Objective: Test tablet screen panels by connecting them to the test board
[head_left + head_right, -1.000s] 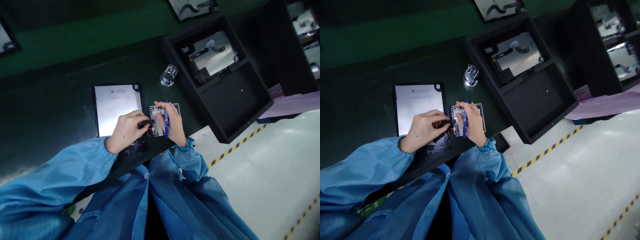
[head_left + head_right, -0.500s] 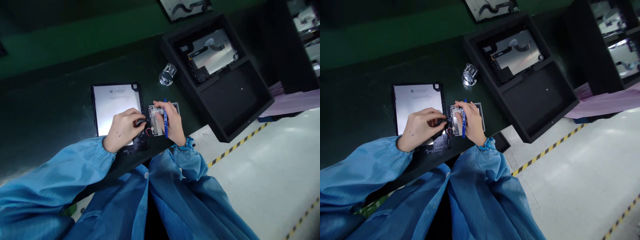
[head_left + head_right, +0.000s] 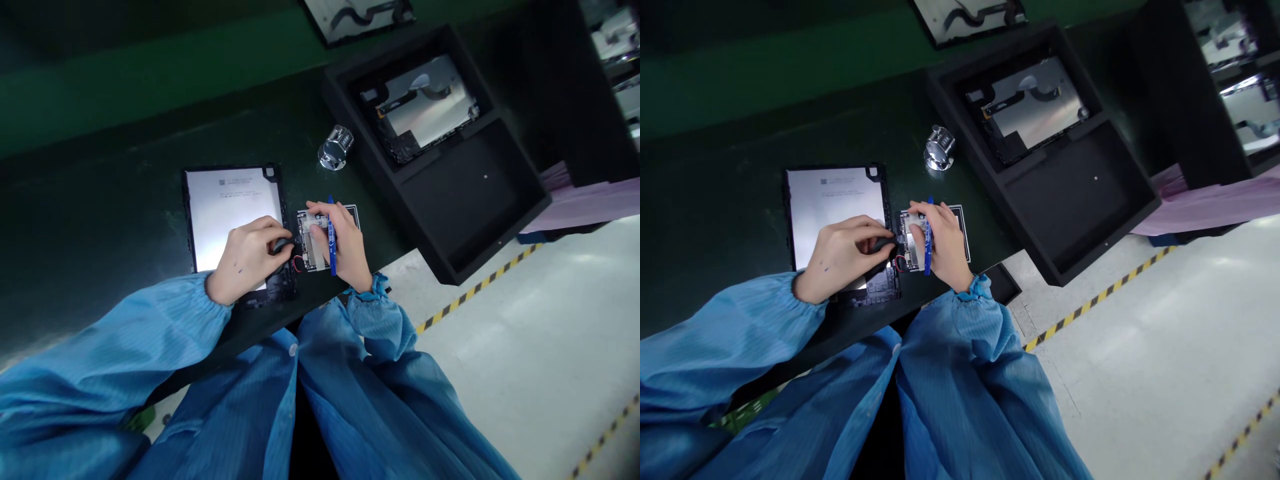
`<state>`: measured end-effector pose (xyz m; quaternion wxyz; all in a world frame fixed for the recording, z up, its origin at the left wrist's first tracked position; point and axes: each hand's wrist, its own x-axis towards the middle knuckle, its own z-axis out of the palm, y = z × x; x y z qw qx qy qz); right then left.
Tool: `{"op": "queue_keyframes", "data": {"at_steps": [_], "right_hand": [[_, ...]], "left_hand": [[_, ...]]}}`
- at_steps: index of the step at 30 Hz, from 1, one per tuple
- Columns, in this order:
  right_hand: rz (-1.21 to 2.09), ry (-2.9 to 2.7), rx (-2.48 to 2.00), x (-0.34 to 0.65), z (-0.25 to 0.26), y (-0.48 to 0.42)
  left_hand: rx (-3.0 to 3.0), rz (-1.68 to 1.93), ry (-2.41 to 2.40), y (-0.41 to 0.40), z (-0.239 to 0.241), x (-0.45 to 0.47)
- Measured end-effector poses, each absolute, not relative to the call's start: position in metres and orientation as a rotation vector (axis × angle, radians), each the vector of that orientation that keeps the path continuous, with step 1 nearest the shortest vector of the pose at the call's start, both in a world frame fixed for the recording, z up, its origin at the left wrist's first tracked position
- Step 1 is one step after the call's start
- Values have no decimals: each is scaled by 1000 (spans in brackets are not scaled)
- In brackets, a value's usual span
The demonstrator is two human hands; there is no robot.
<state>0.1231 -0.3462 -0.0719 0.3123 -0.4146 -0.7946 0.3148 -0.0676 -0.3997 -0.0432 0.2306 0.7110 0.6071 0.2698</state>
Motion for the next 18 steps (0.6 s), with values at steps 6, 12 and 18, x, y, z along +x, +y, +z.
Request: {"op": "queue_keyframes", "data": {"at_steps": [6, 12, 18], "right_hand": [[836, -2132, -1091, 124, -69, -345], [770, -2058, -1165, 111, -72, -346], [848, -1753, -1146, 124, -51, -359]], "left_hand": [[1968, 740, 1641, -397, -44, -69], [1986, 707, 1628, -394, -49, -67], [1875, 931, 1638, -413, -15, -99]]}}
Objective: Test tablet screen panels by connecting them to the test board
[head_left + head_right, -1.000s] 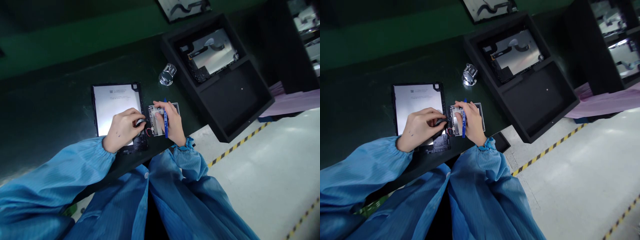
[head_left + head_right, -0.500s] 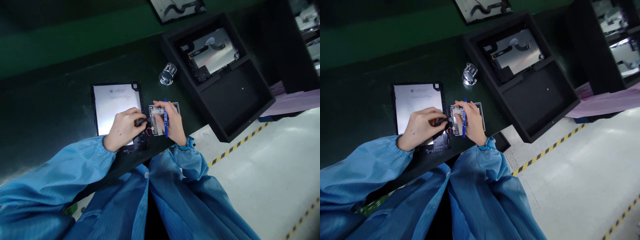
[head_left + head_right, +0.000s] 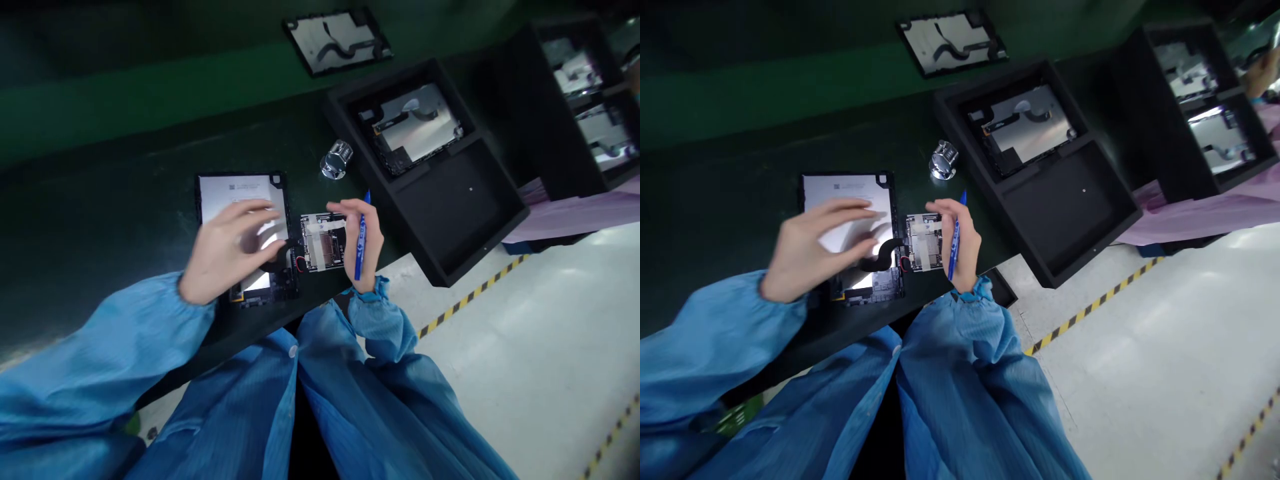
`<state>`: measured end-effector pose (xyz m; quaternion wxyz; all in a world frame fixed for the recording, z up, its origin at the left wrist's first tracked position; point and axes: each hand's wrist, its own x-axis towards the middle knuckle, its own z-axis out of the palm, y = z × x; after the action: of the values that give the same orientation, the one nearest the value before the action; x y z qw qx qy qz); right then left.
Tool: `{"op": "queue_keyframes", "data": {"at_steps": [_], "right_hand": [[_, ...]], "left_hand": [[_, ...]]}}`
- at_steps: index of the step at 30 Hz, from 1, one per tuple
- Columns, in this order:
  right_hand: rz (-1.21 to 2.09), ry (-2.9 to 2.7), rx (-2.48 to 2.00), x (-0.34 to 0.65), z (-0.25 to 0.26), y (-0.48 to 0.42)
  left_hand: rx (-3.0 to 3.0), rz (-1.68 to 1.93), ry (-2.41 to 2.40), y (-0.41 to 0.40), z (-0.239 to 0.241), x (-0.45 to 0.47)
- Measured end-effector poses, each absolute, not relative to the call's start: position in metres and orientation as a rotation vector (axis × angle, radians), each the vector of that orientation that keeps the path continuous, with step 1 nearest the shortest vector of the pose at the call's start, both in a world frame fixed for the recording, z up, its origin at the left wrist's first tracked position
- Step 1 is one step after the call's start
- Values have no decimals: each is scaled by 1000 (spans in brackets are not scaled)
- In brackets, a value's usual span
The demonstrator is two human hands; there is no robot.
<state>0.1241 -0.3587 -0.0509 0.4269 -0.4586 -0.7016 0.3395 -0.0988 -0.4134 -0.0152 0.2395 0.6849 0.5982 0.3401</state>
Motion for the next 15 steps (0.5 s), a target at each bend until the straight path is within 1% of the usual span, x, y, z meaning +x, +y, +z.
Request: {"op": "queue_keyframes", "data": {"at_steps": [3, 6, 10, 15], "right_hand": [[901, -2272, -928, 133, -43, -361], [841, -2683, -761, 131, -45, -357], [837, -2857, -757, 122, -50, -351], [846, -2845, -719, 121, -57, -349]], "left_hand": [[1477, 962, 1736, -450, 3, -135], [1105, 891, 1787, -488, 5, -159], [780, 903, 1729, -513, -2, -155], [364, 1101, 1659, -496, -2, -145]]}}
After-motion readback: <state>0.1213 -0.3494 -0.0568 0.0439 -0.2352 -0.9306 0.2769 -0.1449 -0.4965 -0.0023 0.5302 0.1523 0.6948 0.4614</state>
